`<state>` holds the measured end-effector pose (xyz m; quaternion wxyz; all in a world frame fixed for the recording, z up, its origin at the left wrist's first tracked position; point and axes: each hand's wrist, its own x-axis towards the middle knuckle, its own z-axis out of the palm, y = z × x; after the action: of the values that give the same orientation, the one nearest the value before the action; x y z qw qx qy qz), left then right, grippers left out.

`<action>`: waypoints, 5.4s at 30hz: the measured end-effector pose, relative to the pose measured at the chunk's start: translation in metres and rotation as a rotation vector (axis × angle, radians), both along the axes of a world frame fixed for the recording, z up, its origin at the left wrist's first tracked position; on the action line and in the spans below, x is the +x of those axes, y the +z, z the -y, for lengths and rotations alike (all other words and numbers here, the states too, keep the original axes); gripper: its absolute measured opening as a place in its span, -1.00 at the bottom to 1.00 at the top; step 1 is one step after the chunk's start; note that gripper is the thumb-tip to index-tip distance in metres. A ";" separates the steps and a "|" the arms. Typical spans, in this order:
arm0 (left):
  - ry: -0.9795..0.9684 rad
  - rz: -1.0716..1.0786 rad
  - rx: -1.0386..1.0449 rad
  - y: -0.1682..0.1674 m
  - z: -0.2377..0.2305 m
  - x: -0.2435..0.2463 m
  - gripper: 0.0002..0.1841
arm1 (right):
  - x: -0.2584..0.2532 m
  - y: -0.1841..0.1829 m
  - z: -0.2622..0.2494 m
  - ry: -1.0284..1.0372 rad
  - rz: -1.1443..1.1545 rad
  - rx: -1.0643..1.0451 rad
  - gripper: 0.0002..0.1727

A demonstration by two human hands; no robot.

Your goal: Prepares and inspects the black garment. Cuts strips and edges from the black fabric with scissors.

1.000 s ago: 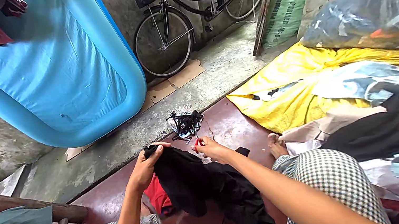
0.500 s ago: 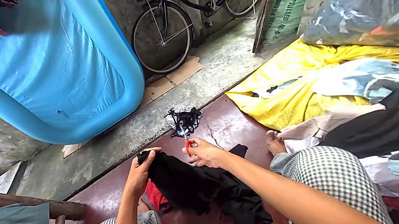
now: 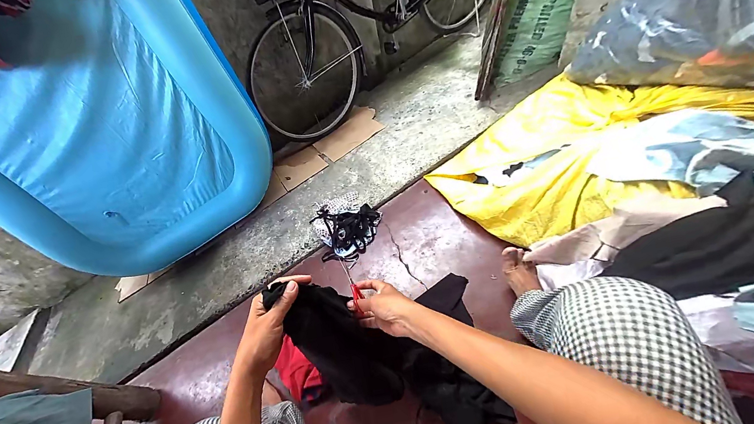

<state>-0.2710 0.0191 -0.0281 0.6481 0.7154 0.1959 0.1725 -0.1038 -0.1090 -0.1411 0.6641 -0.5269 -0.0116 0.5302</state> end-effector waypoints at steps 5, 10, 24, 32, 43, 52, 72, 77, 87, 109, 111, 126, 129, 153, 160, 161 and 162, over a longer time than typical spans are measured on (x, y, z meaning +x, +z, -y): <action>-0.043 -0.120 0.149 -0.017 -0.018 -0.009 -0.76 | 0.012 0.035 0.005 -0.025 0.018 0.183 -0.28; -0.012 -0.151 0.059 -0.044 -0.025 -0.017 -0.76 | 0.022 0.064 0.009 -0.001 0.151 0.205 -0.42; 0.059 0.012 -0.038 -0.008 -0.005 -0.007 -0.71 | -0.023 -0.015 -0.004 0.043 0.133 -0.041 -0.33; -0.011 -0.385 0.489 -0.043 -0.045 -0.019 -0.68 | -0.003 0.039 0.008 -0.013 0.452 0.131 -0.26; -0.004 -0.119 0.172 -0.077 0.017 0.040 -0.85 | 0.005 0.075 0.017 0.060 0.837 0.256 -0.43; -0.043 0.048 0.165 -0.011 0.006 0.022 -0.63 | 0.031 0.077 0.028 0.084 0.639 0.302 -0.32; 0.196 0.024 0.502 0.101 -0.091 -0.075 -0.71 | 0.075 0.031 0.043 0.241 1.439 -0.044 -0.40; 0.206 -0.018 0.503 0.075 -0.124 -0.085 -0.77 | 0.113 0.127 0.048 0.090 1.670 -0.149 -0.41; 0.382 0.130 0.484 0.129 -0.124 -0.064 -0.71 | 0.136 0.324 0.025 0.017 2.146 -0.105 -0.42; 0.366 0.264 0.407 0.205 -0.130 -0.039 -0.69 | 0.123 0.420 0.014 0.053 2.354 -0.280 -0.58; 0.409 0.125 0.561 0.209 -0.131 -0.036 -0.71 | 0.120 0.421 0.011 0.053 2.356 -0.278 -0.58; 0.751 0.423 0.025 0.214 -0.145 -0.053 -0.63 | 0.113 0.387 0.011 0.179 2.302 -0.374 -0.49; 0.772 0.493 0.021 0.234 -0.152 -0.062 -0.63 | 0.116 0.379 0.014 0.199 2.312 -0.340 -0.50; -0.055 0.039 0.734 0.194 -0.054 0.056 -0.75 | -0.015 0.342 -0.050 0.038 2.024 0.299 -0.37; 0.069 -0.037 0.766 0.207 -0.040 0.050 -0.82 | -0.056 0.204 -0.005 -0.567 1.481 0.323 -0.11; 0.093 -0.034 0.743 0.209 -0.035 0.050 -0.80 | -0.066 0.178 -0.004 -0.585 1.388 0.283 -0.07; 0.117 -0.031 0.716 0.210 -0.030 0.051 -0.79 | -0.075 0.155 -0.009 -0.620 1.304 0.239 -0.03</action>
<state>-0.2198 0.0489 0.1821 0.3425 0.8872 0.1732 0.2561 -0.1784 -0.1002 0.0141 0.6948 -0.6386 -0.3126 -0.1086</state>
